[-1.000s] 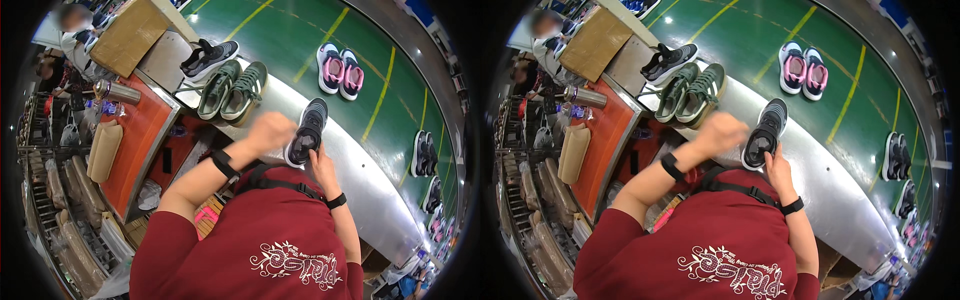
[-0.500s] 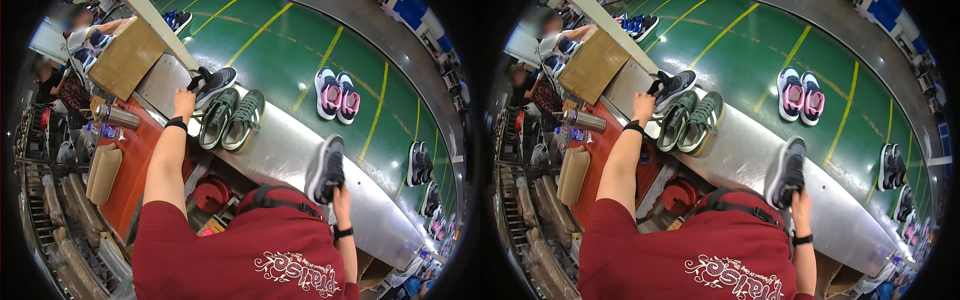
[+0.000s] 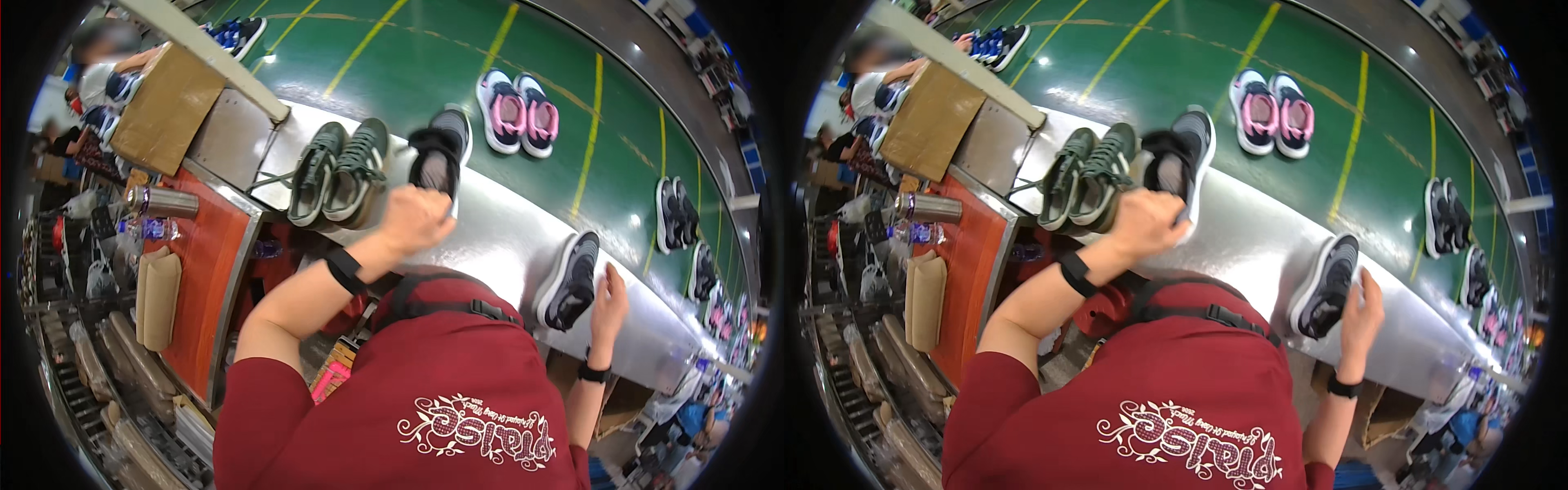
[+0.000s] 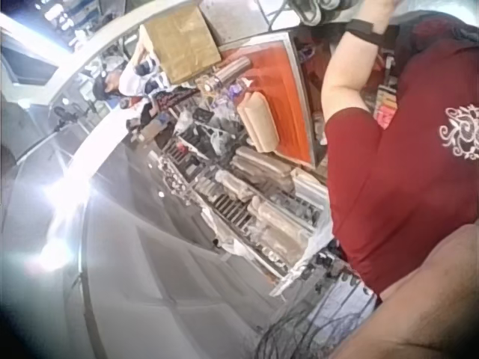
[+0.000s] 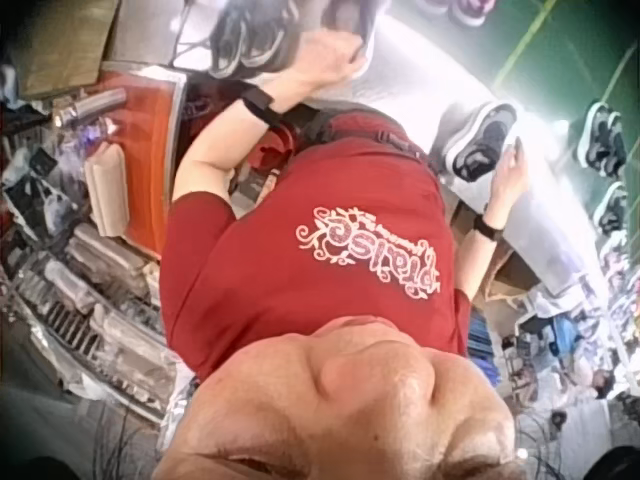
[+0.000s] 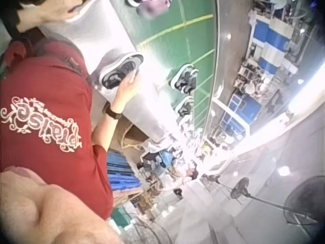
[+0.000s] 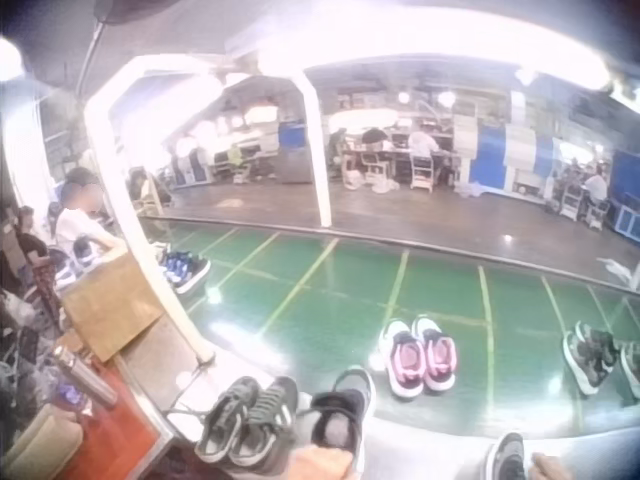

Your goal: The recorder sorts through shoes on a conveyor belt and then sits down to lace up a pair of green sneakers.

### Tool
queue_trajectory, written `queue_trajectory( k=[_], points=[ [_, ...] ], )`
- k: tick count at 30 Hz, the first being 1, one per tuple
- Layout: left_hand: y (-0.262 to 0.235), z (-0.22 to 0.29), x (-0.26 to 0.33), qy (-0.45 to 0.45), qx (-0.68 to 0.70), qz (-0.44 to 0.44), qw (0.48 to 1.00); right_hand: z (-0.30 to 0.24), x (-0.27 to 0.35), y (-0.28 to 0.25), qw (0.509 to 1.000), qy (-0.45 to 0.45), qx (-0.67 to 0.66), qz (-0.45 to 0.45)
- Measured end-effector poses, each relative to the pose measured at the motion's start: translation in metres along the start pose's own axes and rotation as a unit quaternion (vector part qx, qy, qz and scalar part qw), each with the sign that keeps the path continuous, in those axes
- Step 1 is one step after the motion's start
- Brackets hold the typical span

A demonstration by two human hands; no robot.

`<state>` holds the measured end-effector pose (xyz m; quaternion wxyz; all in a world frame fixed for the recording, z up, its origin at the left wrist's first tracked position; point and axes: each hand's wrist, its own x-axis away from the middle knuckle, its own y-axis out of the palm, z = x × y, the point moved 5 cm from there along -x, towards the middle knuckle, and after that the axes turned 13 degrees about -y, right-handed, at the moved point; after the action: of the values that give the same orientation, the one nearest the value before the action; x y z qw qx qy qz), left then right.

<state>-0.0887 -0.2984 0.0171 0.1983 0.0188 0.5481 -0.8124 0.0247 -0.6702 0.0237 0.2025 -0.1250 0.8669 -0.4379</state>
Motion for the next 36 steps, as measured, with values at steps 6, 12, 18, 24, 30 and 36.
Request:
queue_trajectory(
  k=[6, 12, 18, 24, 30, 36],
  points=[
    [0.082, 0.075, 0.055, 0.024, 0.103, -0.171, 0.98, -0.097, -0.019, 0.12, 0.964, -0.156, -0.179, -0.119],
    [0.057, 0.04, 0.057, -0.122, 0.225, -0.079, 0.964, -0.109, -0.022, 0.139, 0.974, -0.151, -0.146, -0.086],
    [0.076, 0.025, 0.04, -0.19, 0.285, -0.004, 0.94, -0.104, -0.029, 0.156, 0.981, -0.148, -0.116, -0.049],
    [0.072, 0.025, 0.042, -0.123, 0.226, -0.024, 0.966, -0.052, -0.017, 0.173, 0.917, 0.167, -0.36, -0.036],
    [0.046, 0.038, 0.017, -0.111, 0.217, 0.016, 0.97, -0.074, -0.024, 0.164, 0.937, 0.128, -0.318, -0.067],
    [0.082, 0.051, 0.001, 0.003, 0.22, -0.095, 0.971, -0.071, -0.027, 0.16, 0.98, 0.033, -0.187, -0.058]
  ],
)
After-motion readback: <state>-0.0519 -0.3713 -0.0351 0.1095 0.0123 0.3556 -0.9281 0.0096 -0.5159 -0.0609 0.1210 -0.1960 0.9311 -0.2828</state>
